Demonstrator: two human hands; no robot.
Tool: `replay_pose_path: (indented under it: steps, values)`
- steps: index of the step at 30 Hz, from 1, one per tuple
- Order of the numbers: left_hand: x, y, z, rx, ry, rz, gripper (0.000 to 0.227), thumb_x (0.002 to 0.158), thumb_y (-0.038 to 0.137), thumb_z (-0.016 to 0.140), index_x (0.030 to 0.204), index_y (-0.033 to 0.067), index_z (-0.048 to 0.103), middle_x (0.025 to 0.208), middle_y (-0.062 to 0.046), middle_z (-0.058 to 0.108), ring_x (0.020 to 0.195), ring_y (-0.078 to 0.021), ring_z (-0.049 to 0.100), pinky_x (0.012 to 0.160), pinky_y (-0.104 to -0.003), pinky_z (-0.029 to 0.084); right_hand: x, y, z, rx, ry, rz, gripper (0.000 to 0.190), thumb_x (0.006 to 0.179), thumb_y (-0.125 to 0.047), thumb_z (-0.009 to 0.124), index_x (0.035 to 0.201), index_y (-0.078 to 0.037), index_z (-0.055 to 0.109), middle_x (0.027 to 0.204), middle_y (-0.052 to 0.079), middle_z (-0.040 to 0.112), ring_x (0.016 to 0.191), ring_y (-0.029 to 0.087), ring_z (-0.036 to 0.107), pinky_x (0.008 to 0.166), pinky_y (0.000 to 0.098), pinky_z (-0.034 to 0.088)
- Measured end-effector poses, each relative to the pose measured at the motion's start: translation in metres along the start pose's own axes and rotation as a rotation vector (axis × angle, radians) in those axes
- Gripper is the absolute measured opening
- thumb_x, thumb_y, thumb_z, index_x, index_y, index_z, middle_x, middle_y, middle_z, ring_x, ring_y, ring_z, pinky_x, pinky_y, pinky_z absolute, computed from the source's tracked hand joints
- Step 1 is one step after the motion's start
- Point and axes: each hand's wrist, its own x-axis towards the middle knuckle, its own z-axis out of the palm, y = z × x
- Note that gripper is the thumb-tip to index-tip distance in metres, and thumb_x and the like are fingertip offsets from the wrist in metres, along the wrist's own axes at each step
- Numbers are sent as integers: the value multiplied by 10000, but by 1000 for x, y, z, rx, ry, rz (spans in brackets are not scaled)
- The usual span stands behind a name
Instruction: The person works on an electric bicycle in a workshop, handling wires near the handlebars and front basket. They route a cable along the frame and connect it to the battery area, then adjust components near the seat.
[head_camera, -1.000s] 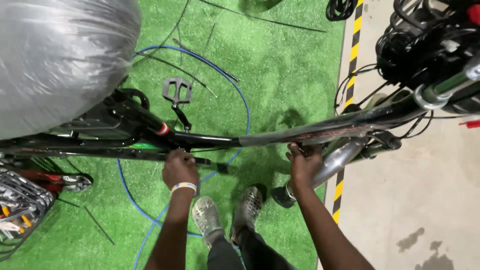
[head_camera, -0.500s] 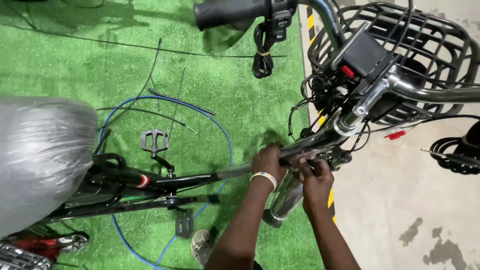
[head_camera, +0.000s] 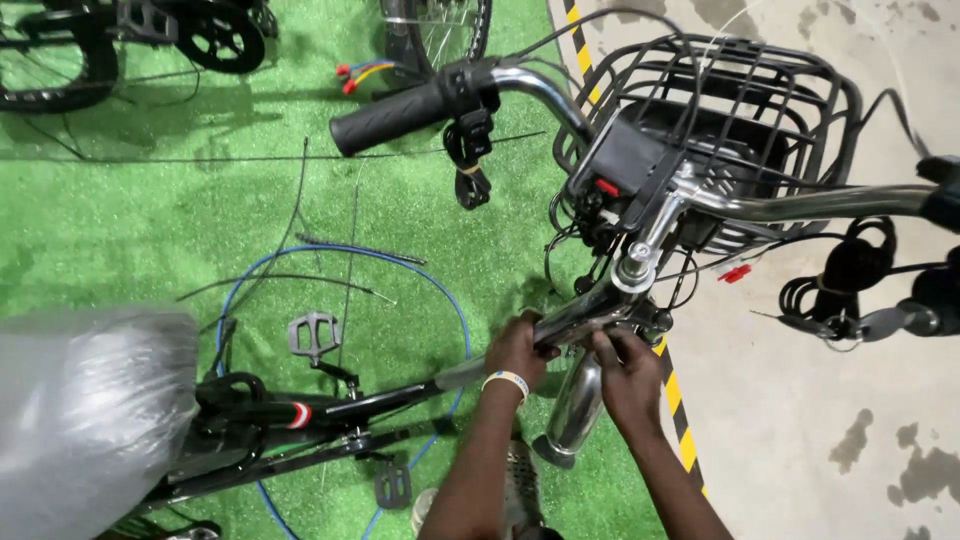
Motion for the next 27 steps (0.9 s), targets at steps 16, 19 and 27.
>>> replay_pose_path:
  steps: [16, 19, 27]
  values:
    - [-43, 80, -37, -443, 323, -170, 257, 799, 105, 690, 1048, 160, 665, 1145, -65, 699, 1051, -260, 676, 902, -400, 578, 69, -90, -45, 57, 208, -124, 204, 779, -122, 753, 976, -79, 719, 972, 30, 726, 857, 101, 681, 730, 215, 546]
    - [-86, 172, -96, -572, 507, -89, 137, 841, 122, 609, 949, 156, 688, 1035, -55, 754, 952, -231, 729, 825, -386, 636, 70, -111, -53, 57, 161, 24, 232, 772, -208, 768, 952, -63, 751, 952, 31, 747, 871, 83, 673, 741, 213, 526]
    - [-51, 286, -148, 27, 815, 661, 66, 910, 64, 579, 934, 34, 633, 757, -111, 676, 565, -179, 632, 415, -243, 520, 37, 21, -108, -142, -115, 58, 337, 772, -339, 721, 1030, -123, 740, 1019, 62, 747, 1003, 217, 665, 874, 350, 495]
